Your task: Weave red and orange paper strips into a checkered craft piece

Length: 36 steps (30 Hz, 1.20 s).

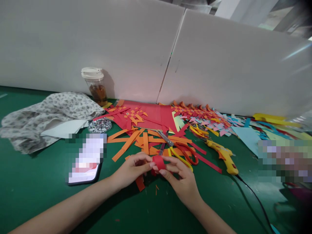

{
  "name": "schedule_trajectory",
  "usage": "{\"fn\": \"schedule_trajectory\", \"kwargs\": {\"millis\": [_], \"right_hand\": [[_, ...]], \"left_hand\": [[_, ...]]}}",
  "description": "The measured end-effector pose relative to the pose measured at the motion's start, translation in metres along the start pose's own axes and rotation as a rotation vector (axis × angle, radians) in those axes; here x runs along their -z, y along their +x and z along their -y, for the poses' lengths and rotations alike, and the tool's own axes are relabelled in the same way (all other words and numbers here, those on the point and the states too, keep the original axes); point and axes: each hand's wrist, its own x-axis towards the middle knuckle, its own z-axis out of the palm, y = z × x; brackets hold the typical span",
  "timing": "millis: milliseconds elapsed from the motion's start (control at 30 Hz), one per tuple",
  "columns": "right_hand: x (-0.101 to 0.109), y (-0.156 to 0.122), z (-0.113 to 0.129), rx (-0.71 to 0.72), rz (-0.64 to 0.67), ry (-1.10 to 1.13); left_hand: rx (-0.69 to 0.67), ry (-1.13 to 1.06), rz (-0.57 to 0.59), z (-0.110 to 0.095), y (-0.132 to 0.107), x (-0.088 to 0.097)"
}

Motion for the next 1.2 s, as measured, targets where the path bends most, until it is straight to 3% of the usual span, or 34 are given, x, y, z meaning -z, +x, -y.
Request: {"fn": "schedule_trajectory", "kwargs": {"millis": [100, 200, 333, 567, 933, 1200], "right_hand": [[0.001, 0.003, -0.002, -0.036, -0.083, -0.006], [0.003, 0.006, -0.002, 0.02, -0.099, -0.041], [0.004, 0.008, 0.0, 0.1, -0.051, -0.041], [-0.001, 0.008, 0.007, 0.027, 0.13, -0.07], [-0.004, 0.007, 0.012, 0.002, 0.152, -0.118], [-0.003, 0.007, 0.011, -0.039, 0.052, -0.175]], "left_hand": [[0.093, -0.05, 0.033, 0.0, 0.001, 0.002], [0.135, -0.117, 0.032, 0.001, 0.002, 0.002], [0.128, -0.152, 0.027, 0.002, 0.003, 0.001], [0.091, -0.188, 0.059, 0.009, 0.003, 0.003], [0.054, -0.195, -0.019, 0.002, 0.003, 0.0], [0.076, -0.156, -0.033, 0.004, 0.004, 0.001]]}}
